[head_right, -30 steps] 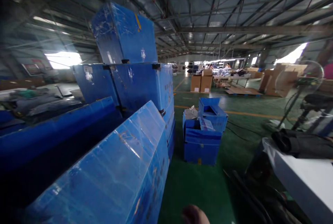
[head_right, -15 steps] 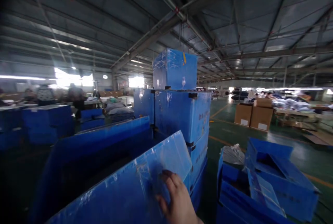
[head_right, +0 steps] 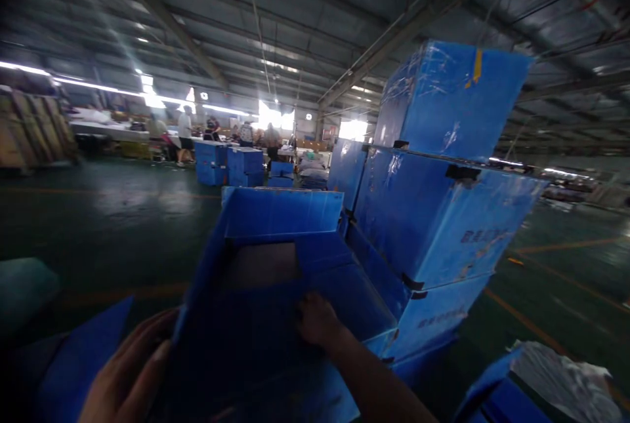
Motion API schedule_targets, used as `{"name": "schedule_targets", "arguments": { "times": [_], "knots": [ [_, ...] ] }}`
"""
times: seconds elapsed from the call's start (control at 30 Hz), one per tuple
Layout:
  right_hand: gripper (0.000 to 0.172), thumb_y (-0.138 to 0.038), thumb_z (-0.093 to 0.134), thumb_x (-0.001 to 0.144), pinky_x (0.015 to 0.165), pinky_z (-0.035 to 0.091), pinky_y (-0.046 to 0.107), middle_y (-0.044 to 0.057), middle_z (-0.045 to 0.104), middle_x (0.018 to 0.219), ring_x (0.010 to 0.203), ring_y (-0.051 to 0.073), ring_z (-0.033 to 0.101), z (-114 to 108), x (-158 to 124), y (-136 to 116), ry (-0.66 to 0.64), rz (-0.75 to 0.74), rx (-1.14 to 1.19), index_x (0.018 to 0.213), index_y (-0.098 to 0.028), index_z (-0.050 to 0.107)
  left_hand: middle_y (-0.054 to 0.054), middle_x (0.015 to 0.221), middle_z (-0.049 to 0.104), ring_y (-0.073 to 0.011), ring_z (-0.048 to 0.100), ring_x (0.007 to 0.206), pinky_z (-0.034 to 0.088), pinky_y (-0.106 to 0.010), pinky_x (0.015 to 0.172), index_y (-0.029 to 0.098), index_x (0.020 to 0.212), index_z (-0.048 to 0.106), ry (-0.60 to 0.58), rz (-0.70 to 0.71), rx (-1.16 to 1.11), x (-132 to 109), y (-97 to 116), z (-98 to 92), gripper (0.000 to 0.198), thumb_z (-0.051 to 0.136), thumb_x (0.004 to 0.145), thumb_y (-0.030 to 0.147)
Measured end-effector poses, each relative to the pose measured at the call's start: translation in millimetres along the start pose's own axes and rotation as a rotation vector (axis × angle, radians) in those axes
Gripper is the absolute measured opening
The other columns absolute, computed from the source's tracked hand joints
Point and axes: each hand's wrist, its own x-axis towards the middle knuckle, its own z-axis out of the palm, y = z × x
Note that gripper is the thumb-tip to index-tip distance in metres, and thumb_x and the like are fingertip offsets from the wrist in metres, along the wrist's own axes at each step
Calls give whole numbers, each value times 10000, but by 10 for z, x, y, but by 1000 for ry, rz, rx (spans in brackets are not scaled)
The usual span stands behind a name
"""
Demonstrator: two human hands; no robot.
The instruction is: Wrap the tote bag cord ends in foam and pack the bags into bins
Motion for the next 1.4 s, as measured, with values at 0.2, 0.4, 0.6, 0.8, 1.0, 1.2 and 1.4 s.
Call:
{"name": "schedule_targets", "arguments": {
  "times": [0.2, 0.4, 0.6, 0.8, 1.0, 1.2, 1.4],
  "knots": [
    [325, -319, 596, 848, 975, 433, 358, 92, 645, 1152, 1110, 238, 575, -90, -10, 311, -29, -113, 146, 1139, -199, 674, -66, 1337, 588, -279, 543, 1239, 451, -445, 1075, 272, 1247, 622, -750, 131, -8, 44, 377, 660, 471, 620, 776, 292],
    [229, -287, 521, 912, 858, 494, 275, 50, 704, 1034, 934, 162, 653, -619, 294, 816, 66, 38, 266, 1016, -193, 702, -98, 1384, 542, -313, 536, 1244, 487, -432, 1040, 275, 1277, 589, -644, 131, -54, -108, 149, 981, 569, 691, 722, 355],
    [380, -296, 538, 885, 1049, 408, 356, 111, 563, 1290, 1199, 216, 528, -1346, 1226, 724, 407, -33, -65, 1240, -162, 569, -80, 1295, 600, -271, 591, 1155, 526, -355, 971, 262, 1245, 573, -677, 166, -129, -37, 212, 904, 590, 731, 678, 310],
    [928, -301, 708, 744, 1157, 242, 459, 179, 255, 1540, 1425, 316, 223, -1443, 2135, 670, 440, -57, -314, 1497, -94, 207, -66, 1248, 615, -237, 614, 1083, 525, -333, 945, 242, 1218, 578, -751, 160, -152, 99, 318, 817, 469, 677, 762, 292],
    [301, -380, 574, 877, 957, 403, 394, 163, 637, 1098, 1101, 287, 562, -1399, 2153, 577, 158, -34, -464, 1047, -137, 631, -82, 1289, 611, -229, 653, 1048, 564, -301, 886, 248, 1266, 554, -591, 308, -36, -101, 138, 895, 363, 511, 907, 211],
    [399, -450, 755, 712, 730, 459, 277, 62, 705, 921, 857, 221, 663, -894, 1511, 616, -298, -129, -373, 1023, -212, 678, -99, 1416, 500, -270, 616, 1128, 577, -348, 896, 298, 1431, 372, -301, 224, -11, -275, -223, 418, 686, 610, 830, 527],
    [487, -388, 590, 868, 877, 463, 315, 126, 697, 1046, 994, 236, 644, -655, 1059, 865, -295, -67, -222, 1260, -99, 580, -112, 1434, 439, -278, 568, 1190, 537, -443, 978, 238, 1407, 360, -215, -230, 32, -83, -493, 79, 680, 584, 847, 551]
  ]
}}
